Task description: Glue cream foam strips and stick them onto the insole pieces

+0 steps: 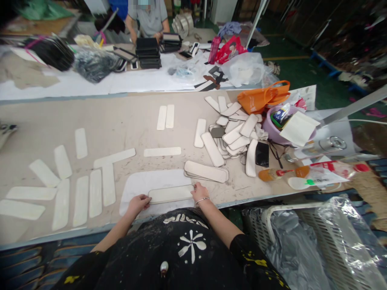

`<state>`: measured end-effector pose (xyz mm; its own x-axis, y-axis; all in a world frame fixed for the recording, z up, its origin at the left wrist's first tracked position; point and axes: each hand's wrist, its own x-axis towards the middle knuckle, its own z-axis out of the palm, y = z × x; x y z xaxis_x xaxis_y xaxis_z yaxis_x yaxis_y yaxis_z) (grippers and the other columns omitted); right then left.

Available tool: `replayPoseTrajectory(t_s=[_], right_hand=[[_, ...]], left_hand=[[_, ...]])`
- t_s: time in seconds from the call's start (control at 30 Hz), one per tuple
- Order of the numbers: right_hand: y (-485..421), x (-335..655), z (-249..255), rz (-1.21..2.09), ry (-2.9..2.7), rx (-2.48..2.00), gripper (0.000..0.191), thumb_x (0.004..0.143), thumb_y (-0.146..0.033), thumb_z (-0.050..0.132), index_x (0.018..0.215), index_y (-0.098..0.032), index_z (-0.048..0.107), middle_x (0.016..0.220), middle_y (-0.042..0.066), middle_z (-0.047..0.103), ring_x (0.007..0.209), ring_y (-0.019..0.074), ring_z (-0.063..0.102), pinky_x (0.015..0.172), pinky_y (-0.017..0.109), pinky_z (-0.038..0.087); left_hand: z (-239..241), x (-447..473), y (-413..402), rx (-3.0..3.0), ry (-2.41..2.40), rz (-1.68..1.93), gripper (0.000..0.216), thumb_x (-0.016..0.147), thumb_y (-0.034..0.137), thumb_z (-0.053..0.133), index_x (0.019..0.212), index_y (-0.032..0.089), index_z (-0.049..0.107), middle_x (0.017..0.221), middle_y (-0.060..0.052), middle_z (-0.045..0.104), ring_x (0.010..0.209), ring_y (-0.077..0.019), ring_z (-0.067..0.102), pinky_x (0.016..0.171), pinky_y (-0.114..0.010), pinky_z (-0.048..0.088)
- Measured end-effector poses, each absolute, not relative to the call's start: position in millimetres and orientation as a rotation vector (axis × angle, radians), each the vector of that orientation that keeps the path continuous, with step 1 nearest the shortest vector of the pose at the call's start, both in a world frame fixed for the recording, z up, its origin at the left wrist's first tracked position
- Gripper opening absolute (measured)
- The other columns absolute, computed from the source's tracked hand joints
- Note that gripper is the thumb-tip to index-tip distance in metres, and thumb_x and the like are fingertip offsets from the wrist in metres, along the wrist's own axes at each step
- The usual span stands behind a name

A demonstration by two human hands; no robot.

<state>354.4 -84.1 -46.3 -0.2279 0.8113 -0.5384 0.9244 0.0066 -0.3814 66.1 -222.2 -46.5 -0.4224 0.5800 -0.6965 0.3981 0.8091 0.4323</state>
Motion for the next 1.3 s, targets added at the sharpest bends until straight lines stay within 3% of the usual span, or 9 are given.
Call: replayPoseTrajectory(t_s=[0.43,1.3], right_hand=[[-82.2,352.8,-48.5,-0.995,2.114,1.811,0.027,0.075,-0.023,0.059,0.101,-0.019,0.056,0.081,0.004,0.068,0.081,0.0204,0.063,0.067,0.026,0.039],[-82.5,350.7,-49.0,-0.945,2.134,1.768,0.026,0.076,-0.023,0.058,0.101,-0.019,0.053,0.08,0.004,0.067,0.08,0.02,0.063,0.067,0.027,0.039]], left_hand=[[-48.7,66.2,-221.7,0.797,2.094,0.198,0.019,0.07,0.037,0.053,0.066,0.019,0.057,0.057,-0.003,0.066,0.055,-0.016,0.062,0.055,-0.024,0.042],[-45.1,63.4,-216.3,0.923,2.055,-0.002,0.017,0.074,0.031,0.049,0.071,0.017,0.058,0.061,-0.003,0.068,0.055,-0.0132,0.062,0.053,-0.021,0.042]])
